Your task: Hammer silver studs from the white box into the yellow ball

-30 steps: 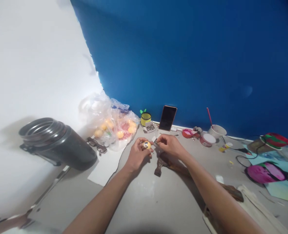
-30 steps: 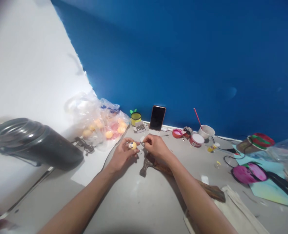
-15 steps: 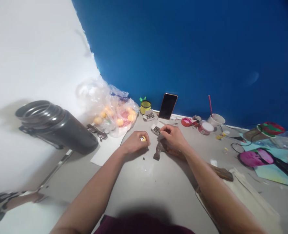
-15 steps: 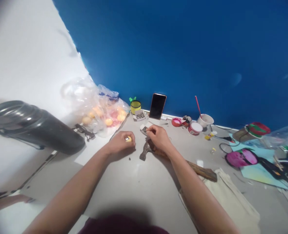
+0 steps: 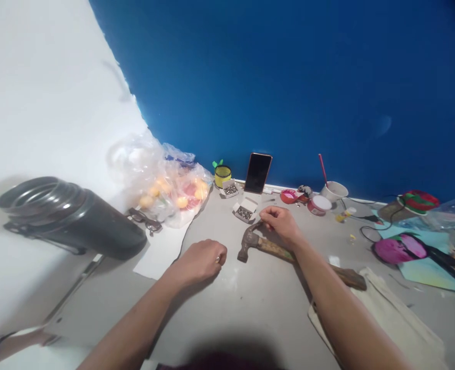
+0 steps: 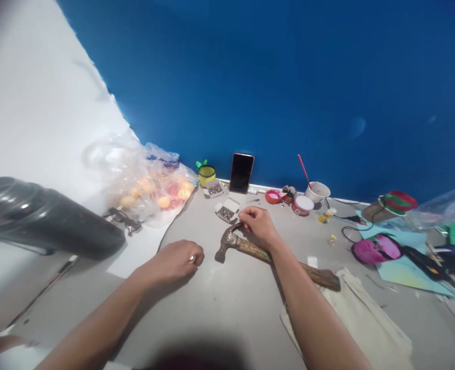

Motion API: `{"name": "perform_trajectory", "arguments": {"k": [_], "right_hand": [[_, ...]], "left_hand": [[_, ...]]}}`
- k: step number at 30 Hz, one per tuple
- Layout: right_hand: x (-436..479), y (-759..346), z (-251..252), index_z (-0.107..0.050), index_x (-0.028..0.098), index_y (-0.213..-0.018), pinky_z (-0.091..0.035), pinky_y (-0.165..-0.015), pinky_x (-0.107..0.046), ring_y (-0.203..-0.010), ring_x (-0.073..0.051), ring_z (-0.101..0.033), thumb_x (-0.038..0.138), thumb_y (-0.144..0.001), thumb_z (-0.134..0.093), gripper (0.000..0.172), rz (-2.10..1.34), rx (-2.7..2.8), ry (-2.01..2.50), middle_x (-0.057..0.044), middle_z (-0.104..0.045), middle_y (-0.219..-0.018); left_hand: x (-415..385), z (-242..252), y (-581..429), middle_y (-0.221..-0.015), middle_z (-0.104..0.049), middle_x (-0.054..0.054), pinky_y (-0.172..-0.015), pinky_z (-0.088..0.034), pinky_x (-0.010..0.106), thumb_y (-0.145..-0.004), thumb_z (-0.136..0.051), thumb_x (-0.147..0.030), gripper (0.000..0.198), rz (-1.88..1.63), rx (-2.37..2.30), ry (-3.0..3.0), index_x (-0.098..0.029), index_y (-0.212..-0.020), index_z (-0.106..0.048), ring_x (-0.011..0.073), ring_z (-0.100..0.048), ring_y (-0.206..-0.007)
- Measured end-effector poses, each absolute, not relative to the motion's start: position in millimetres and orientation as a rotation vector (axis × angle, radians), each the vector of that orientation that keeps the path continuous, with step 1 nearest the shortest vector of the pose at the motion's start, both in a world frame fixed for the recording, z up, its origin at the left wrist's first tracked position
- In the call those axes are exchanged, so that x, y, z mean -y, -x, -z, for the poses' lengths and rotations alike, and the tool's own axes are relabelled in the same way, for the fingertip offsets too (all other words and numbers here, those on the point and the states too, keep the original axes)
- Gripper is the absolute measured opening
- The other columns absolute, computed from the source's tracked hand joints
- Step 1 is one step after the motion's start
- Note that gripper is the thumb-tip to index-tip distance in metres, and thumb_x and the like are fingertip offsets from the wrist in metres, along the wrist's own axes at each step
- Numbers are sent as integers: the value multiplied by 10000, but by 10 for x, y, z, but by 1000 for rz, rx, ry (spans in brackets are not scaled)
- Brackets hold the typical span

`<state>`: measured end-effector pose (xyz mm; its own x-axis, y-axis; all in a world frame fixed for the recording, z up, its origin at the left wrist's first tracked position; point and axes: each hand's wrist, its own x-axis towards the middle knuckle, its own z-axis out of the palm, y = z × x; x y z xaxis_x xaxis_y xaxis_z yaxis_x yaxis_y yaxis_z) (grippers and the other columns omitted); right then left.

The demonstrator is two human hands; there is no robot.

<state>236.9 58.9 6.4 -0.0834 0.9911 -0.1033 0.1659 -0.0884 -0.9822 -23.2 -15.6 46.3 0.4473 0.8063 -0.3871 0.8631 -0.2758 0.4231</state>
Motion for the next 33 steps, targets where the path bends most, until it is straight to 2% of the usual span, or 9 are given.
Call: {"name": "perform_trajectory", "arguments": {"k": [3, 6, 11, 16, 20, 26, 30, 33], "right_hand": [[-627, -2400, -4, -663, 178, -665, -313, -492, -248, -467, -100, -428, 466, -664, -758, 304, -1284, 1272, 1320, 37, -546, -487], [-648, -2409, 26, -662, 175, -651, -300, -483, -247, -469, -99, -430, 476, -648, -781, 324, -1278, 1234, 1289, 30, -551, -491], [-657, -2418, 50, -671, 175, -668, -310, -484, -252, -475, -104, -433, 485, -665, -793, 333, -1260, 1235, 1284, 24, -553, -496], [-664, -2418, 85, -676, 178, -668, -316, -480, -258, -478, -108, -435, 490, -654, -810, 340, -1249, 1244, 1278, 19, -561, -504], [-648, -2401, 78, -691, 172, -684, -319, -492, -260, -483, -109, -436, 481, -657, -804, 330, -1268, 1256, 1280, 16, -564, -504], [-613, -2399, 64, -705, 164, -730, -308, -506, -258, -489, -105, -431, 465, -668, -797, 321, -1310, 1288, 1268, 19, -564, -510], [-616, -2400, 61, -696, 167, -723, -316, -501, -256, -489, -102, -425, 457, -661, -792, 311, -1332, 1287, 1265, 28, -556, -517], [-624, -2389, 49, -702, 166, -726, -330, -504, -257, -497, -104, -431, 442, -660, -785, 295, -1326, 1285, 1272, 28, -561, -523]], "left_hand": [[212, -494, 320, -966, -725, 65, -733, -403, 318, -719, -567, -189, 119, 53, -1429, -2079, -221, -779, -665, 246, -645, -897], [320, -442, 377, -1000, -724, 59, -737, -397, 322, -710, -597, -220, 206, 96, -1439, -2035, -240, -897, -680, 260, -638, -922], [515, -283, 399, -862, -689, 52, -681, -348, 326, -693, -491, -123, 204, 124, -1425, -2110, -229, -779, -643, 236, -603, -808], [573, -301, 429, -848, -700, 38, -711, -394, 307, -707, -460, -98, 225, -4, -1462, -2031, -218, -730, -650, 213, -613, -804], [382, -433, 335, -851, -740, 30, -744, -442, 294, -763, -503, -152, 184, -255, -1541, -1926, -217, -733, -673, 202, -657, -805], [-337, -664, -74, -855, -753, 25, -737, -459, 294, -768, -557, -159, 149, -586, -1490, -2076, -210, -765, -697, 193, -669, -794], [-575, -648, -38, -876, -753, 46, -729, -450, 310, -776, -567, -167, 147, -398, -1456, -2247, -207, -748, -706, 213, -663, -817], [-483, -528, 183, -848, -755, 40, -698, -439, 301, -778, -600, -216, 116, -205, -1491, -2162, -209, -748, -712, 210, -666, -790]]}}
